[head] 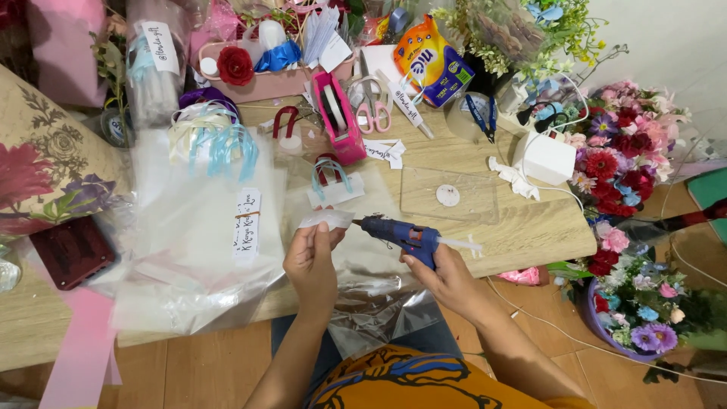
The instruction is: The person uses a hot glue gun to attach small paper labels to the handles of several white gift bags. They repeatedly pick up labels, apply glue, and press them onto the bags, working one at a time on a cluttered table.
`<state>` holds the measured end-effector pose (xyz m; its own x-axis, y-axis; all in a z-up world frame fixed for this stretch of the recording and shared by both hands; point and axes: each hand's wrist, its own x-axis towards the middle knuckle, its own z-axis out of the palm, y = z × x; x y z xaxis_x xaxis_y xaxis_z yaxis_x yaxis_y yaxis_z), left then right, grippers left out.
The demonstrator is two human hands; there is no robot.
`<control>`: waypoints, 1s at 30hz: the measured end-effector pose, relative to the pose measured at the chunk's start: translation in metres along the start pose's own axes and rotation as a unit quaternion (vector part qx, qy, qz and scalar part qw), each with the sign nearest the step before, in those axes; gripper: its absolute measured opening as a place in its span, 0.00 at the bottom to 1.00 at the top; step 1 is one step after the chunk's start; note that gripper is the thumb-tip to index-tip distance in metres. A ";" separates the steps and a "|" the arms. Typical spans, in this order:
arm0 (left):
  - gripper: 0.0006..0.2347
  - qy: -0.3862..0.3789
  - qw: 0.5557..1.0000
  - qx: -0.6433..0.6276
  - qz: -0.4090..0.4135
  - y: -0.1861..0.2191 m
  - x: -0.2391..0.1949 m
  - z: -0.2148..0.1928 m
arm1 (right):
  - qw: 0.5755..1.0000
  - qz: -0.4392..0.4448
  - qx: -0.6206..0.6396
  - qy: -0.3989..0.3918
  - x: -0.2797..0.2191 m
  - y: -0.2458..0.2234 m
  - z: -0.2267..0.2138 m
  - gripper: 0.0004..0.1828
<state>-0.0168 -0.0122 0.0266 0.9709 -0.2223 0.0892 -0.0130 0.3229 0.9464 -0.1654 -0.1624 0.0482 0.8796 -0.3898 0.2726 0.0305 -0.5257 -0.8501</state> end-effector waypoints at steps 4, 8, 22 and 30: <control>0.09 0.006 0.999 -0.021 0.029 0.002 -0.001 0.001 | 0.998 0.027 -0.011 0.047 0.003 0.010 0.004 0.12; 0.09 0.019 0.997 -0.013 0.076 0.009 -0.002 -0.006 | 0.971 0.071 0.171 0.148 0.018 0.003 -0.017 0.08; 0.06 0.004 0.846 0.264 0.464 -0.021 0.013 -0.036 | 0.934 0.236 0.082 0.255 0.011 0.169 -0.092 0.17; 0.05 0.019 0.720 0.387 0.576 -0.024 0.022 -0.035 | 0.910 0.294 -0.229 0.182 0.026 0.136 -0.093 0.23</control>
<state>0.0135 0.0075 -0.0046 0.2137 -0.1877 0.9587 -0.9302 -0.3389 0.1410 -0.1820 -0.3142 -0.0182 0.4620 -0.8863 0.0319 -0.6690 -0.3719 -0.6435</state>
